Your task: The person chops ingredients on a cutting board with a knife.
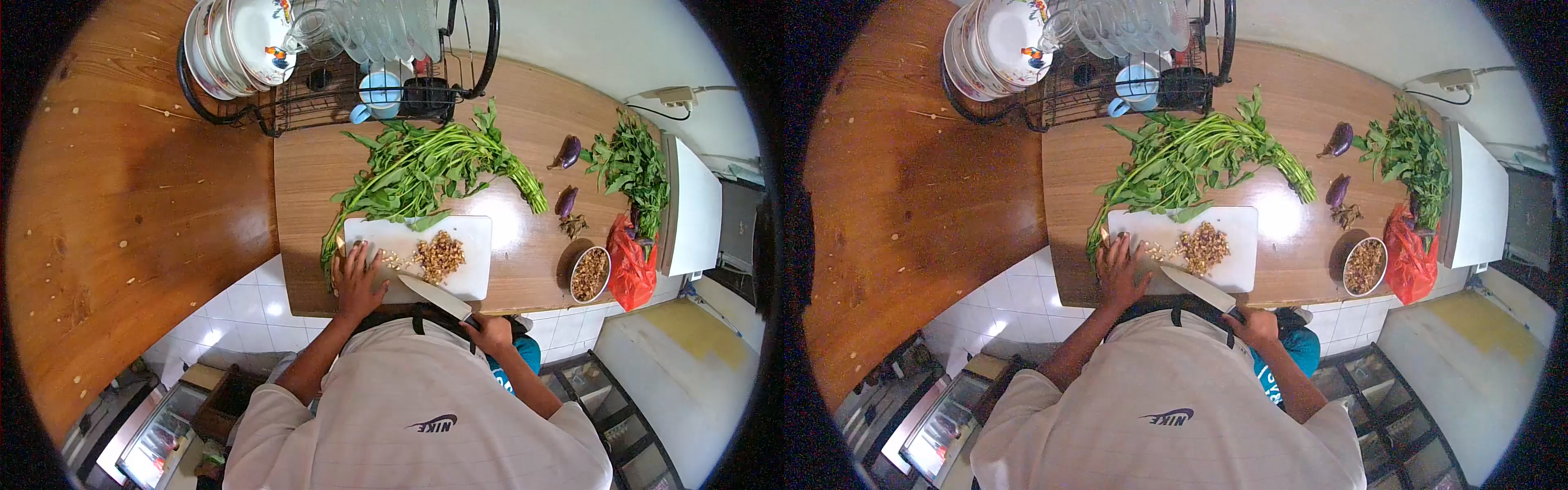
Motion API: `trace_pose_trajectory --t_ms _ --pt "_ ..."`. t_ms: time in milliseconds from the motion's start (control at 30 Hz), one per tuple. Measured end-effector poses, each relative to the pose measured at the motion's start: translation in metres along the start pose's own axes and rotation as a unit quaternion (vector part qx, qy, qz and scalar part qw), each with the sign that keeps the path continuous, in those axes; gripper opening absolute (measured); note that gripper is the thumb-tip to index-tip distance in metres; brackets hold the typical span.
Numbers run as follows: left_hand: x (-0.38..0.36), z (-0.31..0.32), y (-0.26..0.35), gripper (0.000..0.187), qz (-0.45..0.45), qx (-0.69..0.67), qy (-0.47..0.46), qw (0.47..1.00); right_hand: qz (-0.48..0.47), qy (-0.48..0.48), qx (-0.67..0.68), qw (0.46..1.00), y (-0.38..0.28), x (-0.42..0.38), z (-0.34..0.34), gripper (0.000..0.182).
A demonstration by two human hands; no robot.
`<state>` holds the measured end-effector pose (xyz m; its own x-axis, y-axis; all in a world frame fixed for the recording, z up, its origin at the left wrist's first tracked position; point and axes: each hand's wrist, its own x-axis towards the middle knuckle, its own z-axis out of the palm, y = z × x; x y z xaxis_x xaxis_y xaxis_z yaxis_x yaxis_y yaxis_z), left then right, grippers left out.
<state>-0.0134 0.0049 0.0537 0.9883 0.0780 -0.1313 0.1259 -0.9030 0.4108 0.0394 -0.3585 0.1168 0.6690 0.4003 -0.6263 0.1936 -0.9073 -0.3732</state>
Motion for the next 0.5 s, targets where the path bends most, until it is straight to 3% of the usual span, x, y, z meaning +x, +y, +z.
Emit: trace_pose_trajectory --t_ms 200,300,367,500 --pt "0.001 0.025 0.014 0.095 -0.065 0.033 -0.042 0.996 -0.008 0.031 0.043 0.999 -0.001 0.013 -0.008 0.047" --pt "0.006 0.032 0.022 0.096 -0.063 0.0 -0.035 0.997 0.023 0.028 0.077 0.996 -0.001 0.025 -0.017 0.047" --pt "0.006 0.035 0.025 0.094 -0.015 0.018 -0.039 0.999 0.042 0.021 0.079 0.996 0.003 0.03 -0.022 0.048" --pt "0.009 0.044 0.031 0.09 0.007 -0.002 -0.045 0.999 0.058 0.096 0.104 0.988 0.009 0.035 -0.024 0.047"
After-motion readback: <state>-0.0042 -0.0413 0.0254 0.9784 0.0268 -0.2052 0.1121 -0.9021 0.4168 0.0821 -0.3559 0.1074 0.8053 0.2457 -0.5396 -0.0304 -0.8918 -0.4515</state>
